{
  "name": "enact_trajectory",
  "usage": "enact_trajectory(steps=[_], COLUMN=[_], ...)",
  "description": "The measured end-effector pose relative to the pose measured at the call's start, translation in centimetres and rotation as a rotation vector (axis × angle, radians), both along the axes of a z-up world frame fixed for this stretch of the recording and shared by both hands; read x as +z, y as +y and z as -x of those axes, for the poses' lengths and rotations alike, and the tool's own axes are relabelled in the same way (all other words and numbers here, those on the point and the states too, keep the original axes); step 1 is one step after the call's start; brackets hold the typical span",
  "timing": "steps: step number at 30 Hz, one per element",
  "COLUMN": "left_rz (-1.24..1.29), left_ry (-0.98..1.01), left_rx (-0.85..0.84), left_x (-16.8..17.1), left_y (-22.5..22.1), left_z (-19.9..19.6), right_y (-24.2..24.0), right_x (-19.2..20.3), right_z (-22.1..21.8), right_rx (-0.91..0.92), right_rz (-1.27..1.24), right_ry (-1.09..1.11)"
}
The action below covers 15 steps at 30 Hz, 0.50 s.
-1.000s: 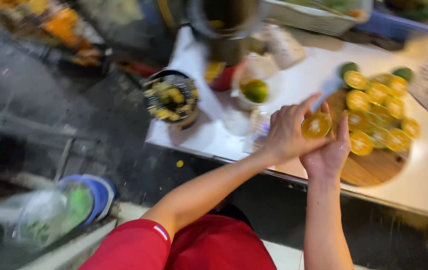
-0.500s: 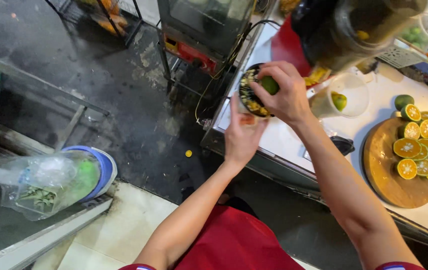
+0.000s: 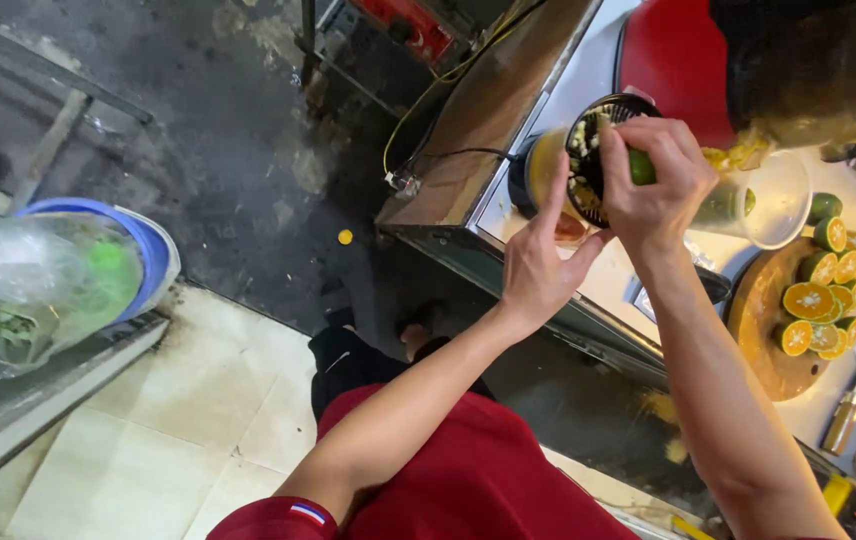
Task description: The person juices citrus fruits using a manual press, toasts and prepares a sandwich with meat and vegetables, and then packages the order for a customer.
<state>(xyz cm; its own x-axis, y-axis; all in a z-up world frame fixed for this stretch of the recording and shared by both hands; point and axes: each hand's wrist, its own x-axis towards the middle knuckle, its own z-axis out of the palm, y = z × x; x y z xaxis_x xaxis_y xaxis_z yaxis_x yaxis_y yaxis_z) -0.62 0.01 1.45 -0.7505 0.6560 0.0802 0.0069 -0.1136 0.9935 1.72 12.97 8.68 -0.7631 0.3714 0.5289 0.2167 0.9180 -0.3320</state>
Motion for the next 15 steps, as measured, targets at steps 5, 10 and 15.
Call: enact_trajectory(steps=[5,10,15], left_rz=[-0.089,-0.079,-0.075], left_ry=[-0.014,-0.018,-0.015], left_rx=[0.001,-0.047,-0.071], left_x=[-0.4,-0.9,-1.7], left_y=[-0.4,-0.6,-0.2], left_z=[-0.2,-0.4,-1.0], right_y=[0.7,0.8,1.0], right_x=[-0.9,-0.8,-1.0], right_z=[-0.9,-0.8,-0.6], right_rx=[-0.006,-0.026,-0.061], right_rz=[0.017,0.072,0.074], right_ry=[0.002,-0.022,-0.06])
